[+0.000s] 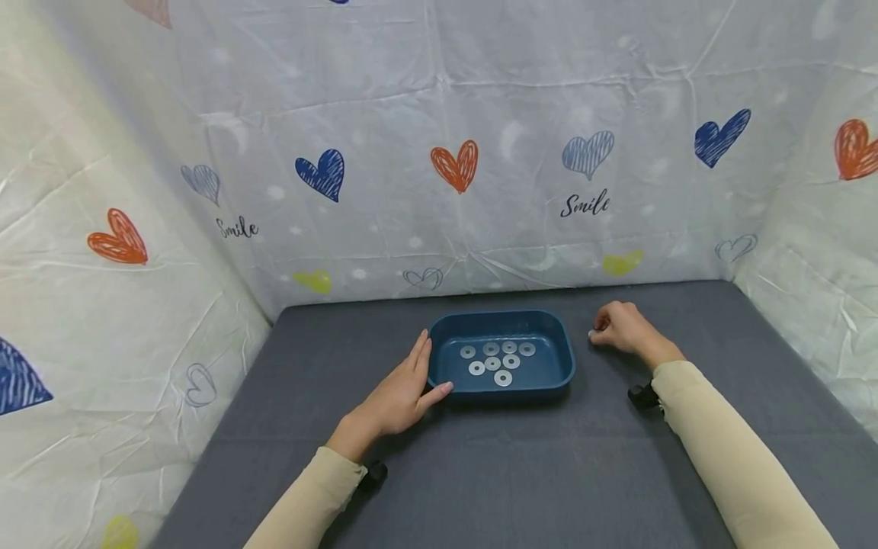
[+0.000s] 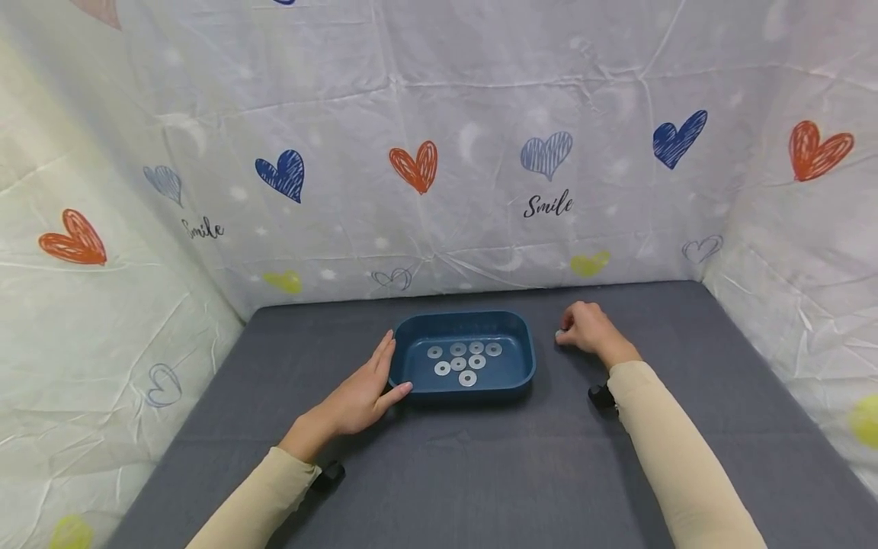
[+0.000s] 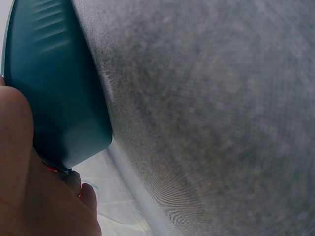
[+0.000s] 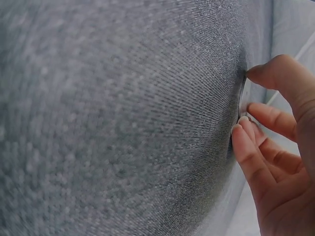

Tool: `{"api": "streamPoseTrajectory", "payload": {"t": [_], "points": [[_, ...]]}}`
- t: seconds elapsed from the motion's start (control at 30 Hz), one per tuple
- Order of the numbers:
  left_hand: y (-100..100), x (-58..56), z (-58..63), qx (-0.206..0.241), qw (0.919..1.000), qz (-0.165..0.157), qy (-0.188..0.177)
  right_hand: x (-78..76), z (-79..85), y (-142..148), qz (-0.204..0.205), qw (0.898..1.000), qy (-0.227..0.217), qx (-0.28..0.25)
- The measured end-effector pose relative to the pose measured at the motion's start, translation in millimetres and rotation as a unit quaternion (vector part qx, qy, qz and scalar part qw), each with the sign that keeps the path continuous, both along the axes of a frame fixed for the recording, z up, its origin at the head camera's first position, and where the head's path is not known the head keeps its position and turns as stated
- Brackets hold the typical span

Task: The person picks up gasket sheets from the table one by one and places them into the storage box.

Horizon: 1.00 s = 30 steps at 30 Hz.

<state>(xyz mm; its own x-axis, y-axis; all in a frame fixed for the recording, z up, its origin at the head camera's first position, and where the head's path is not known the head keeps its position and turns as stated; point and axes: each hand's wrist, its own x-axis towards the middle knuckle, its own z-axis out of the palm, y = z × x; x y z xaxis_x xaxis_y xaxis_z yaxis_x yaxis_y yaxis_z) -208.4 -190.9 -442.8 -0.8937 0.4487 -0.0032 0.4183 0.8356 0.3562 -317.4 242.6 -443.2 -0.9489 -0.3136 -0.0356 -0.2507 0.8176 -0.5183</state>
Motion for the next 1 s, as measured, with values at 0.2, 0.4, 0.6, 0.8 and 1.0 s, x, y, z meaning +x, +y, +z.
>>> {"api": "streamPoseTrajectory", "payload": {"t": [0.2, 0.4, 0.6, 0.8, 1.0], "points": [[-0.3, -0.9, -1.6, 0.000, 1.0000, 0.001, 0.001, 0.8, 2.4, -1.2, 0.001, 1.000, -0.013, 0.013], [-0.7, -1.4, -2.3, -0.005, 1.0000, -0.003, 0.003, 5.6, 3.5, -2.3, 0.004, 1.000, -0.012, 0.011], [0.4, -0.1, 1.3, 0.005, 1.0000, -0.001, 0.008, 9.2, 2.8, -4.9, 0.003, 1.000, 0.011, 0.014], [0.3, 0.3, 0.9, 0.003, 1.0000, -0.001, 0.005, 10.3, -0.7, -3.2, 0.007, 0.999, 0.029, 0.019], [-0.4, -0.6, -1.3, -0.004, 1.0000, -0.001, 0.003, 10.6, -2.0, -0.9, 0.016, 0.999, 0.036, 0.015]]}}
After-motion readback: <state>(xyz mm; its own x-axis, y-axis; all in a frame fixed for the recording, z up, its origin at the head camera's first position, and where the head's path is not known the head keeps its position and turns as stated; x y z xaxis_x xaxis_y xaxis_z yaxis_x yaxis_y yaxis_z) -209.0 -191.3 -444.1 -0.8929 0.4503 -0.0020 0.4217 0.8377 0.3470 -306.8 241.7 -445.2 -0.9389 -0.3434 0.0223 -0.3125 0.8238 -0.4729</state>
